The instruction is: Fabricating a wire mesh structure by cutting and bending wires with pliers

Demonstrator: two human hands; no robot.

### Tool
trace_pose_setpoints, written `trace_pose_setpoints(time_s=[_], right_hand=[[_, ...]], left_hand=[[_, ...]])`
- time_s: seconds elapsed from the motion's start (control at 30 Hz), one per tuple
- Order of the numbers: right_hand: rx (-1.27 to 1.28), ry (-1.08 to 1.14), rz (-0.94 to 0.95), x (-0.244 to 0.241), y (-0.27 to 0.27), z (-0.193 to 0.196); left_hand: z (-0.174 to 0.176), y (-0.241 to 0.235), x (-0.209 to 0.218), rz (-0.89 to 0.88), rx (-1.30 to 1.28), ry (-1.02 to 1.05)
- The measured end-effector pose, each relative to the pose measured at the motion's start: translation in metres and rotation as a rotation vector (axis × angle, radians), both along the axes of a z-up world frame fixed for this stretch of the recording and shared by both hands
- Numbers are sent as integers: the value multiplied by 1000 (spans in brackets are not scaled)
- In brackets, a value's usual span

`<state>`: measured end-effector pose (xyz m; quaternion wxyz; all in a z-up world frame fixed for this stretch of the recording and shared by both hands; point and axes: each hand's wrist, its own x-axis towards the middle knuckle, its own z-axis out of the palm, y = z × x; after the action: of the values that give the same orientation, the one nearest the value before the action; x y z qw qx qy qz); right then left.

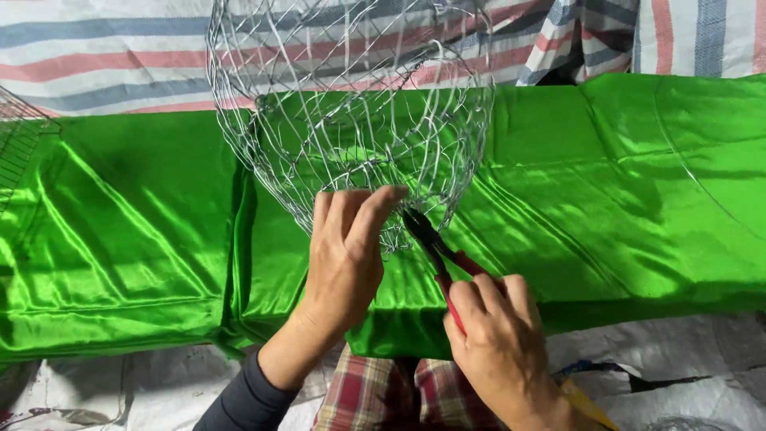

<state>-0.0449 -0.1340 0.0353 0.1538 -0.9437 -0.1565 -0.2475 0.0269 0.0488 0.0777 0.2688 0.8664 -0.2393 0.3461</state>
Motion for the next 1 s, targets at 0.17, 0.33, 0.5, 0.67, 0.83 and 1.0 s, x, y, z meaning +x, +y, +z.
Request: trace_pose_setpoints(time_s=[0.17, 0.33, 0.5, 0.67, 0.83, 1.0], right_hand=[[155, 104, 64, 7, 7, 9], [314, 211, 239, 25, -16, -11], [411, 381, 361, 35, -42, -4], [398, 358, 433, 46, -61, 0], [402, 432, 397, 39, -63, 8], [388, 473, 388, 35, -72, 10]], left_hand=[[29, 12, -2, -91, -79, 202], [25, 22, 3, -76, -46, 215], [16, 24, 5, -62, -59, 210], [16, 27, 3, -65, -90, 215], [12, 27, 1, -67, -72, 214], [8, 31, -1, -96, -52, 190]])
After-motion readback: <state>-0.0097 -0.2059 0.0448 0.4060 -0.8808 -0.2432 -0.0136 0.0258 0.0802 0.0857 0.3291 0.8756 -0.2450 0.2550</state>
